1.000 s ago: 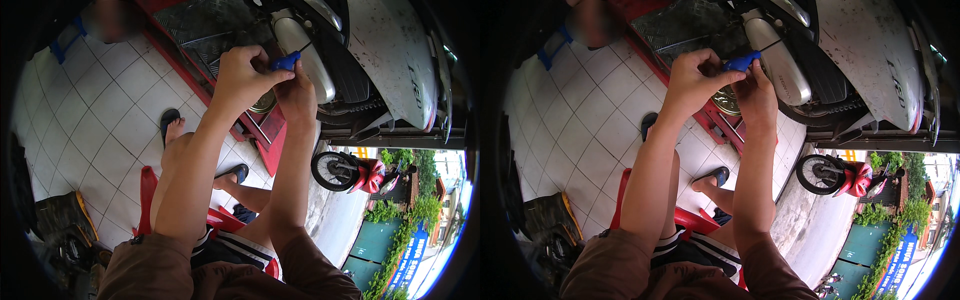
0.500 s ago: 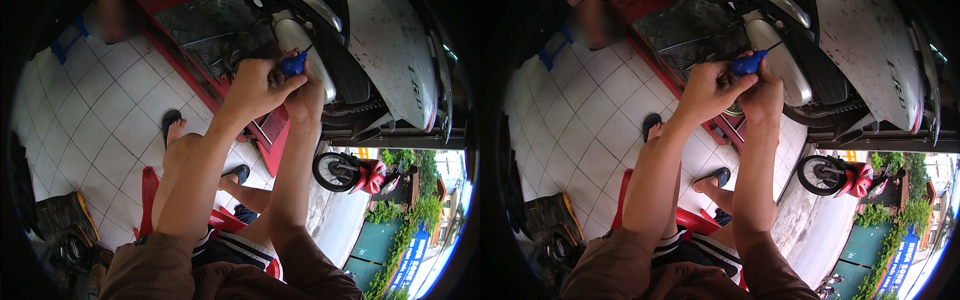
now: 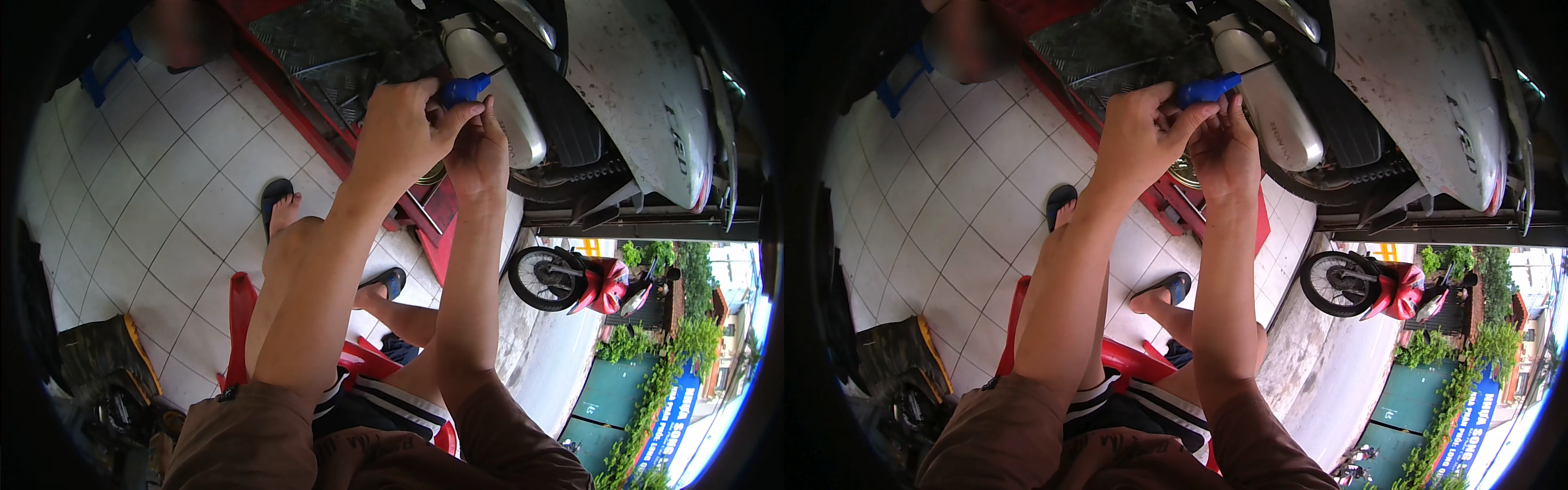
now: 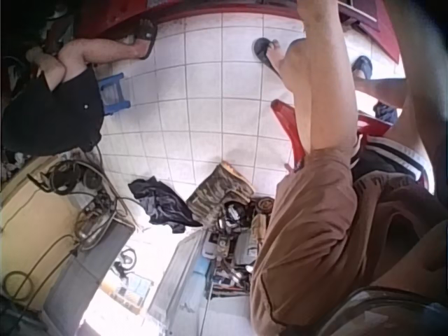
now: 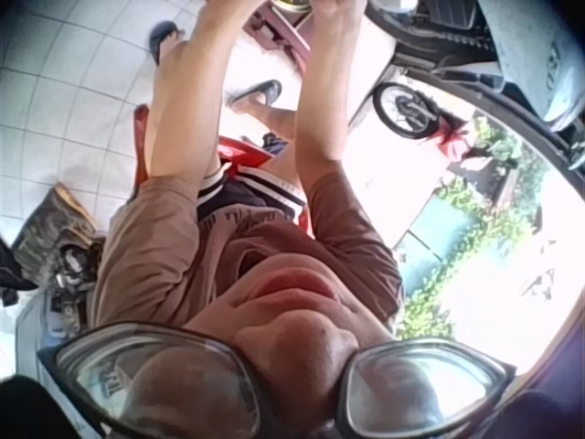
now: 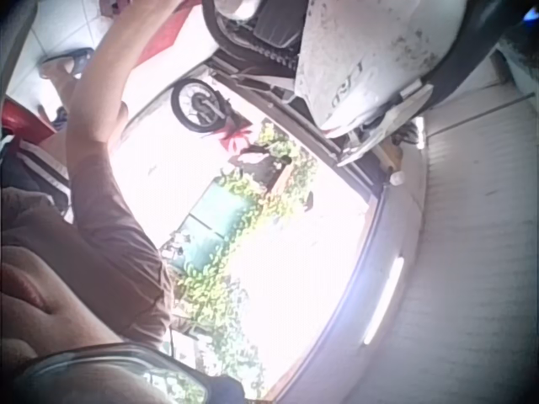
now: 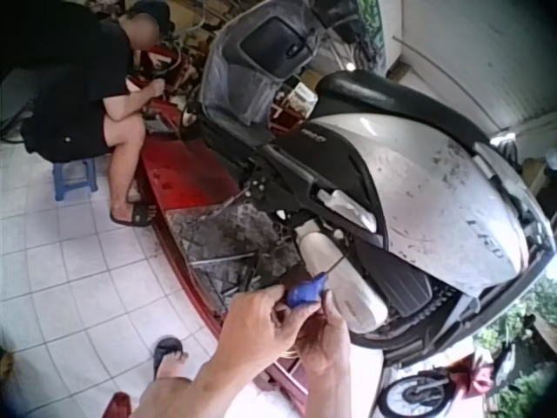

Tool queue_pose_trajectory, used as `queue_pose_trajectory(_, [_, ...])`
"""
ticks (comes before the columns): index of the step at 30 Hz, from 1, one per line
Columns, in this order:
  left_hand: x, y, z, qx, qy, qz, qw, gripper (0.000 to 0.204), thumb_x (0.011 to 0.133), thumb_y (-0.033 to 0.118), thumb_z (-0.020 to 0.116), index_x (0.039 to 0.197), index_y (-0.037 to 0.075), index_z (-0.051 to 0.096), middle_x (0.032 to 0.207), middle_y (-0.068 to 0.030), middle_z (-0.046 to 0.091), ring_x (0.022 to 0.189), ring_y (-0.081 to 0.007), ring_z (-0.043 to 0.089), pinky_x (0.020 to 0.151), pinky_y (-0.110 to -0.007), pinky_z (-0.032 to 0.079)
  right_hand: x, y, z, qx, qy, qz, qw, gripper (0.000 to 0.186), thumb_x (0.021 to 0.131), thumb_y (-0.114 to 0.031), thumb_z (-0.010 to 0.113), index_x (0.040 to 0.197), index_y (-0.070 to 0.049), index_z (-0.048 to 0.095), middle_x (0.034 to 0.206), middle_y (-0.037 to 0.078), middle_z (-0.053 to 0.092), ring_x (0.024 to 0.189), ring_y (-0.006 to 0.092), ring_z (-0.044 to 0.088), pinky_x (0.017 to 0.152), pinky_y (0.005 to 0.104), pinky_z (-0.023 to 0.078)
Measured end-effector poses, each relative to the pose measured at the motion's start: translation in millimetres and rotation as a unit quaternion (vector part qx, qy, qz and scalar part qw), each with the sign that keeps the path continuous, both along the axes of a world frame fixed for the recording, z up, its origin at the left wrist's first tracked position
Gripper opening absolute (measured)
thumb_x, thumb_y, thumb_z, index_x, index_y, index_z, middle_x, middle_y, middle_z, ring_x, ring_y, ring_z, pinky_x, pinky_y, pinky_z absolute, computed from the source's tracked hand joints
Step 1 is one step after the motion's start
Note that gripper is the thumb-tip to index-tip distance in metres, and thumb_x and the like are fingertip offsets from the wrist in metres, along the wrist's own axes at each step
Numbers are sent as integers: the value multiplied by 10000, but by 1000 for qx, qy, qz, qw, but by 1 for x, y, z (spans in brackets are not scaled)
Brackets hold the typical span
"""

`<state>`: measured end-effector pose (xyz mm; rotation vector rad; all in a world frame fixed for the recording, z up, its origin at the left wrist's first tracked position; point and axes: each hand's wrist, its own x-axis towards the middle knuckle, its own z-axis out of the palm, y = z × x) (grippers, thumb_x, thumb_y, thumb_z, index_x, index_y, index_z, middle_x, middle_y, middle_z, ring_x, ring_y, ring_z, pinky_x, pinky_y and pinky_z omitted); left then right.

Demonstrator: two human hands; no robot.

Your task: The person uses a screwdriver to work on the underside of a white motorcycle, repeatedly inserting and turning the tool in the same area. A metal pan is placed beneath the motorcycle to catch fluids. The person remains seated on a red stool while performing the task.

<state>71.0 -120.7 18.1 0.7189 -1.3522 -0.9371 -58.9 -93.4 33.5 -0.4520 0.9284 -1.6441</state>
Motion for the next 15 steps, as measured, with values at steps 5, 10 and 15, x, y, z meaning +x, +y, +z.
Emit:
queue_pose_trajectory(5, [12, 0, 7, -29, -47, 17, 998, 297, 732, 246, 794, 851, -3, 684, 551, -87, 524, 464, -176, 509, 479, -277, 403, 4, -2, 8, -3, -12, 5, 1000, 319, 966, -331, 523, 1112, -50, 555, 1075, 62, 591, 994, 204, 566, 888, 358, 478])
queue_pose_trajectory(10, [10, -2, 5, -114, -27, 3, 993, 386, 669, 145, 807, 1028, 48, 704, 752, -99, 563, 550, -199, 537, 537, -285, 439, 14, -8, 19, -3, 14, -14, 1000, 293, 948, -356, 553, 1021, -73, 557, 932, 55, 566, 882, 204, 530, 783, 374, 460])
queue_pose_trajectory(15, [8, 0, 9, -94, 52, -34, 994, 295, 751, 204, 783, 931, -10, 688, 727, -85, 580, 524, -152, 561, 487, -285, 439, 12, -7, 25, -4, 9, -7, 1000, 208, 990, -253, 442, 1056, -69, 513, 966, 66, 572, 954, 233, 536, 798, 412, 460])
